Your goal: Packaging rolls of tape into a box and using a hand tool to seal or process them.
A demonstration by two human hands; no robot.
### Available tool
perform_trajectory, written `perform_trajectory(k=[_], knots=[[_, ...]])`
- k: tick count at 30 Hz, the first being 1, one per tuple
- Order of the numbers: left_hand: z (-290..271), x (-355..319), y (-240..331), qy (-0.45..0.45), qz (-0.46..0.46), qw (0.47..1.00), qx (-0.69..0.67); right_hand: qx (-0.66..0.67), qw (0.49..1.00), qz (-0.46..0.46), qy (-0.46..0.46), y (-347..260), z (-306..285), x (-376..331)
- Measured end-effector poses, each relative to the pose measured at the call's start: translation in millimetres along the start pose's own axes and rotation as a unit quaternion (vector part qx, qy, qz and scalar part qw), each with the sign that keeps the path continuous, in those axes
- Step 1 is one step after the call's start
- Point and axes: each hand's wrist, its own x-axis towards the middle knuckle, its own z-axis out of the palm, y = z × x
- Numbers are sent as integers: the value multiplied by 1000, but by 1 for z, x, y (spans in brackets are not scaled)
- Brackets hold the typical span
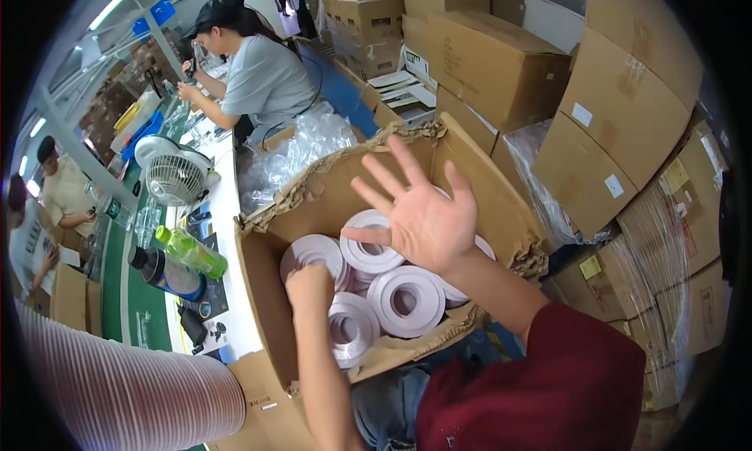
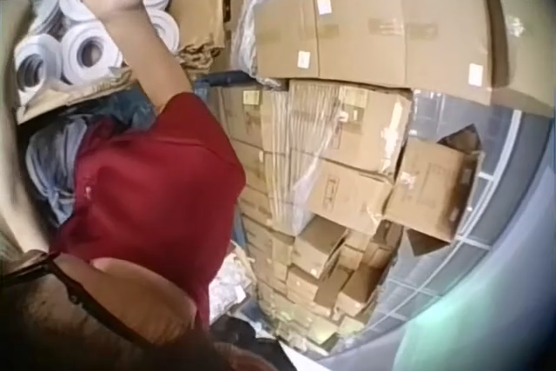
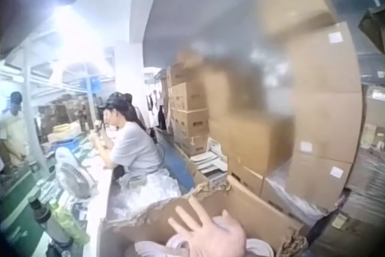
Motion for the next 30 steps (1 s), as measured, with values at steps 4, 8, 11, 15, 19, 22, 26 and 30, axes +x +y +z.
perform_trajectory(k=[4,8,11,15,19,22,26,30], knots=[[-22,0,28,271,32,890,-366,-4,1000,-14,6,-21,-25,-15],[-42,-17,42,89,-17,795,-599,15,1000,0,-22,-10,-41,-8],[-39,-24,46,99,89,690,-711,-8,998,17,-52,-6,-46,-8],[-45,-30,50,125,135,626,-758,-26,998,31,-55,-5,-51,-11],[-44,-34,49,121,128,670,-721,-50,996,44,-53,1,-55,-13],[-46,-36,50,161,93,672,-717,-41,997,47,-51,6,-50,-17],[-49,-42,47,299,59,686,-661,14,995,71,-63,6,-35,-26],[-57,-59,13,496,224,561,-624,119,984,113,-68,25,-20,-38]])
